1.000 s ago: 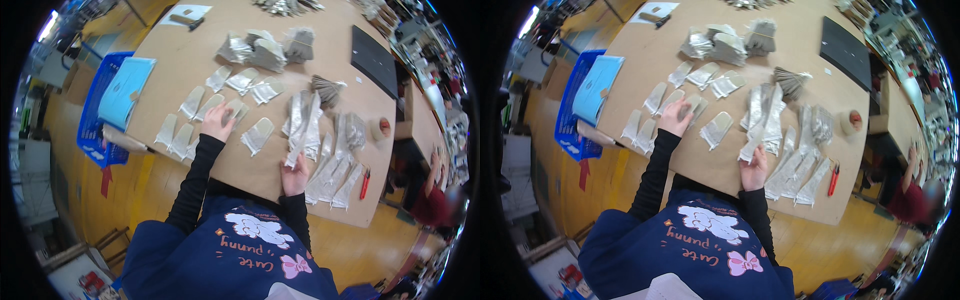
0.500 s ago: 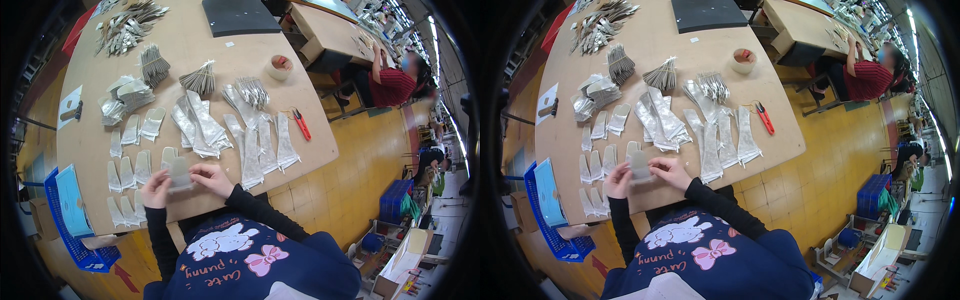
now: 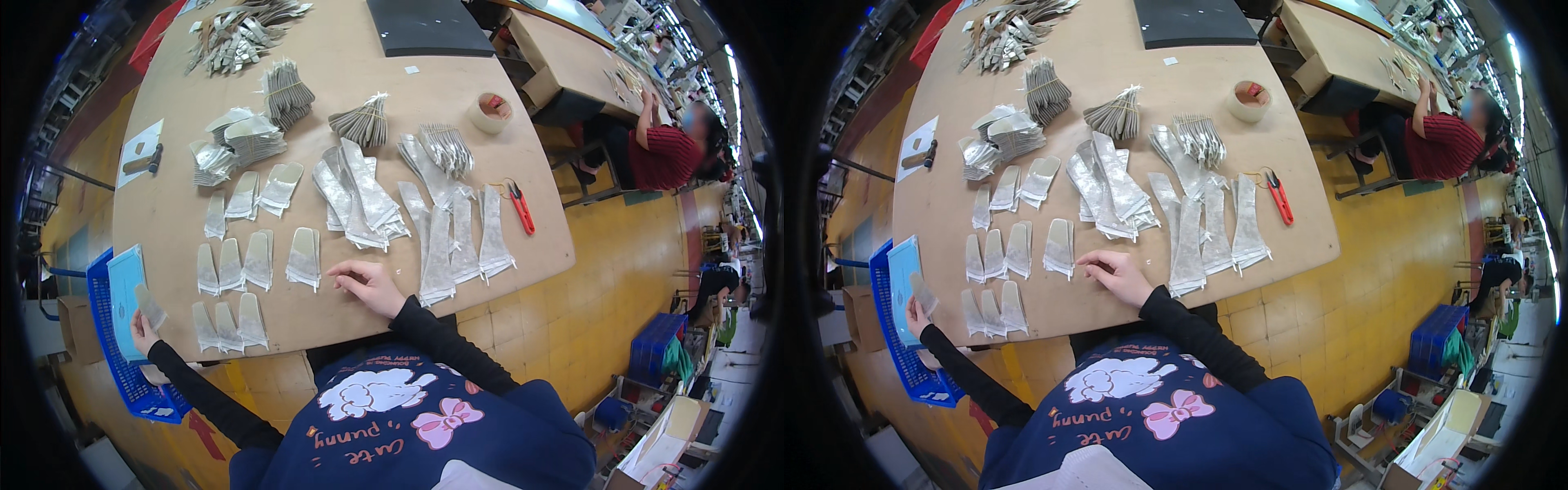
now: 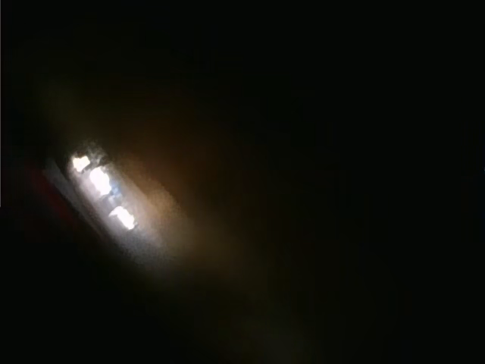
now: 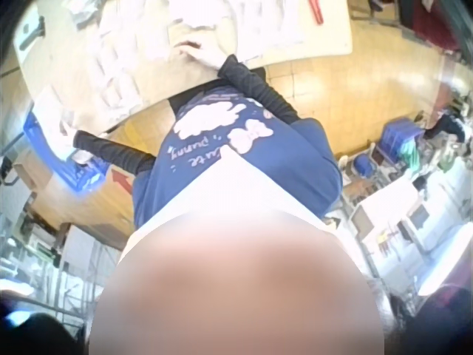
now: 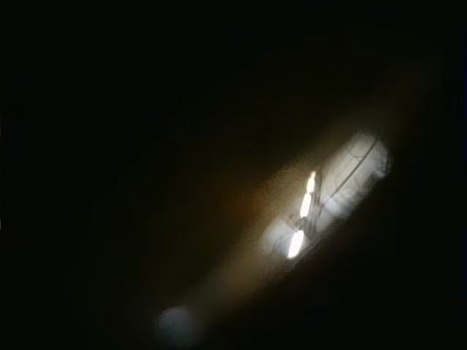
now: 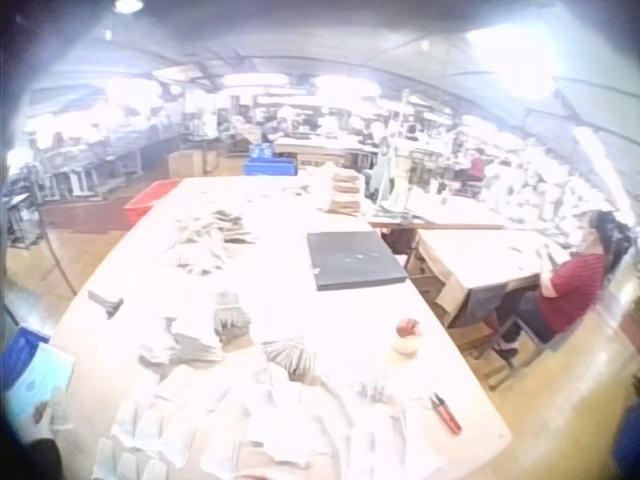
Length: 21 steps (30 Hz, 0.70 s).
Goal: The person sorts small translucent pouches on a table, separating them into individual units and arranging them into neat rows. The person handles the pouches by hand, picking them up, aligning them, and placing them in organized stacks.
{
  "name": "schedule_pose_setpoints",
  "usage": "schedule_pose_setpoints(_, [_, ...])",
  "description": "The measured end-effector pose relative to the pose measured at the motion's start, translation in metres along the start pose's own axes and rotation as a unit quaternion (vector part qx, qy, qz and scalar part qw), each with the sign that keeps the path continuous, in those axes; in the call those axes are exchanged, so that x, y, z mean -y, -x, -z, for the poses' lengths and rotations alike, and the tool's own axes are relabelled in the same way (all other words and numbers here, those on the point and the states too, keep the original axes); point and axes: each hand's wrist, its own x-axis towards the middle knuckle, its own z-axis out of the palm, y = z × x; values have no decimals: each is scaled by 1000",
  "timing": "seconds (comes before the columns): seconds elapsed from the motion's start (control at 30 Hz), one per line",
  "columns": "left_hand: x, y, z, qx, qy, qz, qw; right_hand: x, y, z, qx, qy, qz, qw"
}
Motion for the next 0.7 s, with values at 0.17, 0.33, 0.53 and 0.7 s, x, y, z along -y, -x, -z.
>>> schedule_pose_setpoints(0.17, [38, -4, 17, 43, -416, -65, 906, 3, 0, -1, -14, 6, 1, 1000])
schedule_pose_setpoints(0.33, [30, 11, 7, 64, -500, -86, 859, 1, 0, -1, -32, 56, -8, 998])
schedule_pose_setpoints(0.53, [-64, 143, -62, -96, -227, -283, 927, 2, 0, -6, -53, 36, 1, 998])
schedule_pose_setpoints(0.7, [-157, 327, -157, -81, -58, -229, 968, -1, -2, -5, -40, 16, 15, 999])
